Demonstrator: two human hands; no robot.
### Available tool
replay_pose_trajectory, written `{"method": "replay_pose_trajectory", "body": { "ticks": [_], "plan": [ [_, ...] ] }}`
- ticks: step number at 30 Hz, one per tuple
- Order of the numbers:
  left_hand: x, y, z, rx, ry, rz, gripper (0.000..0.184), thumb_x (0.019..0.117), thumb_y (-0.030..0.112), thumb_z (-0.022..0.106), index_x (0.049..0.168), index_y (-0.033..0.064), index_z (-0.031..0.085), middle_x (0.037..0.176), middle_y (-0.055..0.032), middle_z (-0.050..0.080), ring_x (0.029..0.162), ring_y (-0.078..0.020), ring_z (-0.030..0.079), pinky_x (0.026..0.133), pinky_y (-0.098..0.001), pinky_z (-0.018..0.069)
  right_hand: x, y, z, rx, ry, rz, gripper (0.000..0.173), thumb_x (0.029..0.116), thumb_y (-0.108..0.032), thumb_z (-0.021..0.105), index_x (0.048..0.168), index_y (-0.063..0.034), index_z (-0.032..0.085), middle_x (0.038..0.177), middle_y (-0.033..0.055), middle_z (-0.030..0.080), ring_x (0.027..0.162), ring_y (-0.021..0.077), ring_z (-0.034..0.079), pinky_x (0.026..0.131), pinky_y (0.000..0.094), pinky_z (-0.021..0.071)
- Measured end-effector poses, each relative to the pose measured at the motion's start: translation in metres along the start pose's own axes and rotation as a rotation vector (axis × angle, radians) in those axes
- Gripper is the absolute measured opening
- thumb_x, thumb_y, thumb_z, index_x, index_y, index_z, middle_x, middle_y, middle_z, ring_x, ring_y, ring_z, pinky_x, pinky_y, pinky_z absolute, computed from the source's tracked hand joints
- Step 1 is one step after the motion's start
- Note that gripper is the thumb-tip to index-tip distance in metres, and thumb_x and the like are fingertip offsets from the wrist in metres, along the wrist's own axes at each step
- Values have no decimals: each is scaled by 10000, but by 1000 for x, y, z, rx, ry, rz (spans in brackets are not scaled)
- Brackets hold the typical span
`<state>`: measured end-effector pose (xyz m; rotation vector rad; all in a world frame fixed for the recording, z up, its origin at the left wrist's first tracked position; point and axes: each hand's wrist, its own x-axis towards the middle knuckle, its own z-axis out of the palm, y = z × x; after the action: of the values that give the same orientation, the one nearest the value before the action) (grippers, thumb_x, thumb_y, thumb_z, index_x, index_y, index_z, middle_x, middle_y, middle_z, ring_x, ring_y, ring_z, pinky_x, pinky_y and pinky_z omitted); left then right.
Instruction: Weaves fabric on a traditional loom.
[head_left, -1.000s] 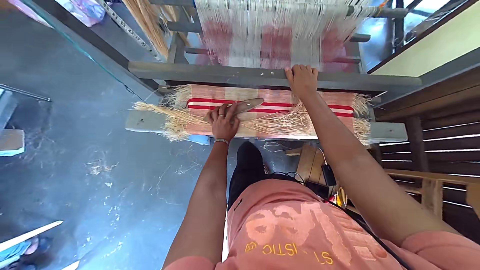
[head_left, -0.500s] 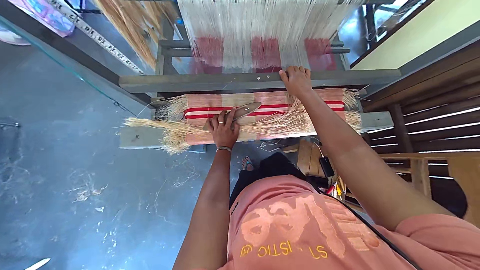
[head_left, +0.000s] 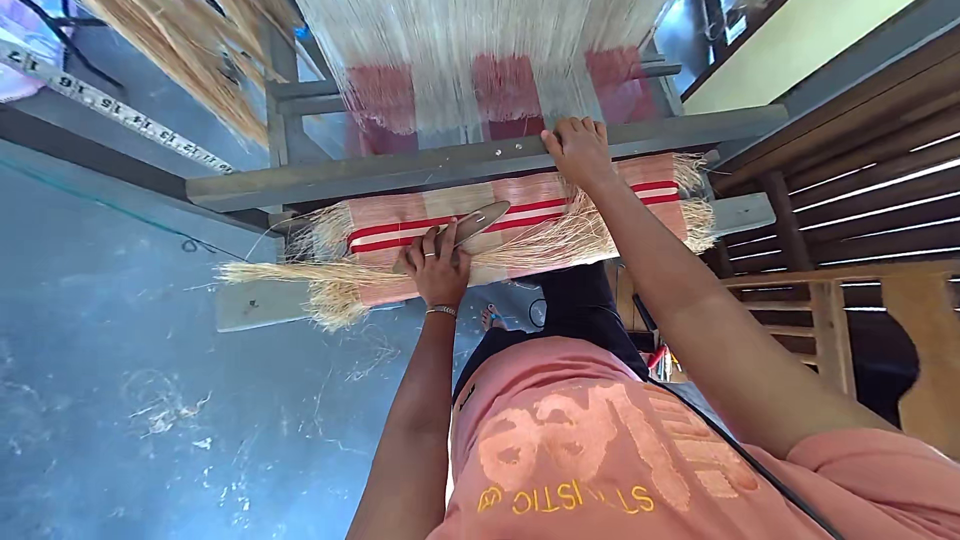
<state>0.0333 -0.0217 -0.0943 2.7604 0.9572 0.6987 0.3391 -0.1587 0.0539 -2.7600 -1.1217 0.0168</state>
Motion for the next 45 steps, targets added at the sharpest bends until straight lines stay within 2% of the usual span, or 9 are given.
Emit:
{"method": "replay_pose_trajectory", "body": {
  "ticks": [7, 13, 20, 25, 27, 31, 36, 41, 45],
  "plan": [
    [2, 4, -2, 5, 36, 4, 505, 1011, 451, 429, 1514, 445, 465, 1469, -31, 538, 1375, -309, 453, 1159, -636, 217, 8, 4, 6, 15, 101, -31, 629, 1082, -548, 294, 1119, -41, 664, 1167, 170, 682, 1192, 363, 601, 1089, 572, 369],
    [0, 2, -1, 9, 33, 18, 487, 1024, 457, 436, 1510, 454, 466, 1471, -15, 540, 1381, -283, 456, 1170, -622, 210, 43, 4, 4, 68, 45, 4, 660, 1076, -570, 292, 1201, -37, 661, 1276, 179, 660, 1280, 364, 562, 1147, 586, 314],
    [1, 3, 4, 13, 48, -2, 479, 1020, 506, 433, 1493, 454, 491, 1469, -25, 553, 1380, -318, 460, 1167, -631, 206, -1, -1, 5, 84, 79, 60, 631, 1078, -551, 334, 1220, -41, 677, 1264, 166, 677, 1284, 355, 571, 1175, 565, 325],
    [3, 4, 1, 35, 44, 11, 492, 1018, 517, 410, 1482, 405, 528, 1440, -68, 582, 1350, -340, 495, 1160, -620, 229, -16, 0, 18, 291, 331, -17, 447, 1073, -446, 457, 1252, -101, 677, 1304, 87, 672, 1313, 269, 568, 1221, 516, 303],
    [4, 5, -1, 45, 39, 14, 485, 1016, 508, 417, 1468, 389, 547, 1425, -74, 594, 1346, -339, 502, 1155, -622, 234, -52, 5, 18, 493, 470, -121, 357, 1066, -301, 536, 1299, -59, 655, 1364, 100, 648, 1352, 261, 551, 1195, 483, 389],
    [3, 6, -2, 37, 38, 10, 486, 1016, 498, 424, 1466, 370, 554, 1416, -83, 598, 1344, -341, 501, 1155, -616, 227, -136, 66, 22, 576, 446, 174, 278, 1048, -202, 559, 1218, -20, 684, 1176, 130, 695, 1108, 210, 678, 985, 404, 572],
    [4, 8, -5, 44, 33, 6, 482, 1021, 482, 420, 1466, 358, 559, 1421, -93, 595, 1344, -355, 503, 1142, -641, 230, -184, 156, 33, 619, 237, 755, 329, 1032, -154, 530, 1323, -65, 653, 1265, 190, 653, 1087, 302, 667, 954, 477, 548],
    [2, 6, -7, 46, 30, 13, 507, 1024, 467, 412, 1496, 322, 529, 1438, -108, 580, 1355, -364, 492, 1145, -642, 221, -172, 161, 56, 634, 210, 780, 447, 999, -226, 651, 1403, -44, 594, 1315, 226, 617, 1160, 322, 644, 1016, 475, 529],
    [9, 5, -15, -17, -19, 14, 535, 1017, 442, 434, 1460, 159, 535, 1423, -124, 595, 1368, -362, 492, 1169, -634, 199, -165, 161, 73, 614, 315, 799, 308, 934, -221, 737, 1169, -26, 689, 1142, 175, 673, 1046, 285, 669, 958, 464, 551]
  ]
}}
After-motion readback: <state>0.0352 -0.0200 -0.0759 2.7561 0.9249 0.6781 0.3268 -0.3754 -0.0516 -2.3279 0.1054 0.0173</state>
